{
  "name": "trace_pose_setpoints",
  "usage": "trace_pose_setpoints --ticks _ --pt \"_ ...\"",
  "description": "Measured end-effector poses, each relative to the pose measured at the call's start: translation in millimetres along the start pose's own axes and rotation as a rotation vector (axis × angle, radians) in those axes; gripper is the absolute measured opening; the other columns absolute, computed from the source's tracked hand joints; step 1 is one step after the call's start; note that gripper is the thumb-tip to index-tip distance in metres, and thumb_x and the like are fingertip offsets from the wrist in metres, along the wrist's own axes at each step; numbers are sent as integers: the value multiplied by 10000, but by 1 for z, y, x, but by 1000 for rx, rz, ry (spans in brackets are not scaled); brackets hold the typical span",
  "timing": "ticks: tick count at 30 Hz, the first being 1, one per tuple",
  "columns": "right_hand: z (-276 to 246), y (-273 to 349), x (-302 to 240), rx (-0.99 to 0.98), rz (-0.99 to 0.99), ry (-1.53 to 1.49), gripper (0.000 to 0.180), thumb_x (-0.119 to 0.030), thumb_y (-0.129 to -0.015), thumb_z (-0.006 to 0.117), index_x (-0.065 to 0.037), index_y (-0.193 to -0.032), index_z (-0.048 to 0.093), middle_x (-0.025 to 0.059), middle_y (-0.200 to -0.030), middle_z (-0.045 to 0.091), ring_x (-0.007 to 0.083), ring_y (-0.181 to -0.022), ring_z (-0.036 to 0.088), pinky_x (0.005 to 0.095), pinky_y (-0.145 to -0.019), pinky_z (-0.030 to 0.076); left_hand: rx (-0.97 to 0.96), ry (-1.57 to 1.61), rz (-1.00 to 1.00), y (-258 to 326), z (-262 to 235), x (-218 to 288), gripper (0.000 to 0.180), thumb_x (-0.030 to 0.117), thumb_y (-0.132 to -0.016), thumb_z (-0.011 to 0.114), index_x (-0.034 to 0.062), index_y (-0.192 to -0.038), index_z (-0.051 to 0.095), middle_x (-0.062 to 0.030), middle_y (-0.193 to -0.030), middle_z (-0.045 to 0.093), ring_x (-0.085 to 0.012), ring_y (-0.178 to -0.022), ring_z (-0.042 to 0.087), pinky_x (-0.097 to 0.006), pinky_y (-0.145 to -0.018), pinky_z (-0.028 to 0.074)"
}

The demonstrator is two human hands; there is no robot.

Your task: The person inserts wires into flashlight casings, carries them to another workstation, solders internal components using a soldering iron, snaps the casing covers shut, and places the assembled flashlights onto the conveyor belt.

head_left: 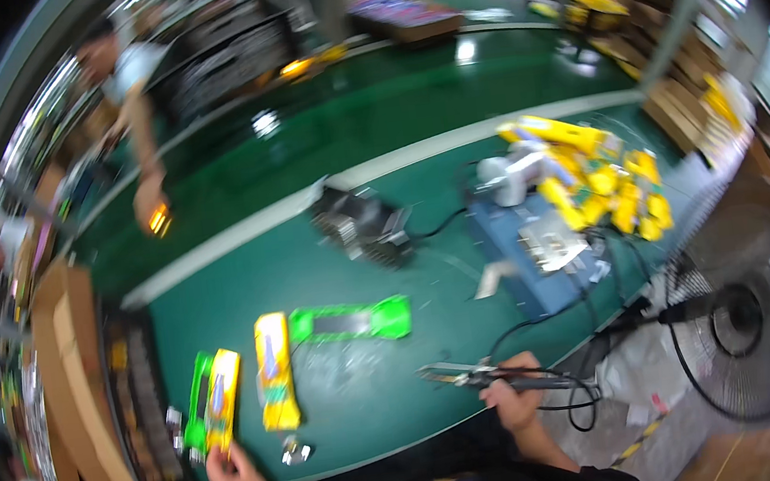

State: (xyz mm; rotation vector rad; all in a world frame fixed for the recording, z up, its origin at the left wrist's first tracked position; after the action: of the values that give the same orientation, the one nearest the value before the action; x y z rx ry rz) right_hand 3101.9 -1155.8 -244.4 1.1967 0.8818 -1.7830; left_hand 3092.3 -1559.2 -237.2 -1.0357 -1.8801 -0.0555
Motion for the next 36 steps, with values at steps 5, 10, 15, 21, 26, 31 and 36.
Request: trace_pose_setpoints --ticks 5,10,15,21,26,31,36 --pt "5 7 2 12 11 85 159 -60 -712 655 8 -817 556 70 -720 565 111 -608 534 246 -551 422 244 -215 422 -1 -6 25 115 73 -784 571 1 -871 552 -88 -701 547 -182 -593 501 -284 -557 412" --pt "18 7 -8 -80 -101 138 147 -111 -764 632 -16 -834 543 17 -617 526 39 -521 477 200 -465 378 85 -188 397 24 -1 113 213 90 -828 557 -49 -987 535 -152 -924 574 -229 -816 546 -316 -729 454" --pt "17 5 -5 -116 -98 80 129 -121 -787 608 -38 -829 518 -15 -563 488 39 -466 436 208 -426 344 -168 88 477 56 23 141 198 36 -826 543 -35 -1009 518 -105 -842 552 -182 -720 505 -293 -663 429" --pt "17 3 -4 -111 -41 -36 103 -101 -794 591 -39 -834 520 -11 -542 453 47 -463 418 215 -423 319 -337 281 673 96 56 149 187 21 -824 520 -33 -1003 517 -124 -905 539 -183 -742 487 -300 -700 417" --pt "13 4 1 -86 -49 -98 98 -85 -794 587 -32 -845 523 -8 -551 442 52 -474 407 217 -432 320 -332 200 685 112 67 133 120 73 -832 526 -8 -919 507 -104 -850 516 -208 -741 465 -332 -728 394" --pt "11 3 1 -50 -141 -134 129 -67 -781 599 -22 -880 529 16 -589 457 75 -491 411 230 -450 327 -302 263 563 124 73 142 246 111 -843 476 35 -624 392 -78 -625 375 -203 -579 328 -326 -583 309" --pt "13 5 0 -47 -57 -121 140 -65 -786 595 -5 -892 525 41 -642 484 95 -506 424 239 -459 341 -300 105 656 125 73 143 400 69 -789 515 64 -480 261 -87 -454 243 -224 -464 250 -355 -558 278"
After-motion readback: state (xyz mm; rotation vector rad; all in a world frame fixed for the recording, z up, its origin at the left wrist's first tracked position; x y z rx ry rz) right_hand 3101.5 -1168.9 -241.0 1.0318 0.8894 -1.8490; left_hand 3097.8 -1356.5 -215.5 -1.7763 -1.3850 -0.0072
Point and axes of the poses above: each hand's wrist, its own y-axis away from the middle knuckle, its own z-axis out of the palm, x = y × z, the point moved 3 cm from there along -y, towards the middle knuckle
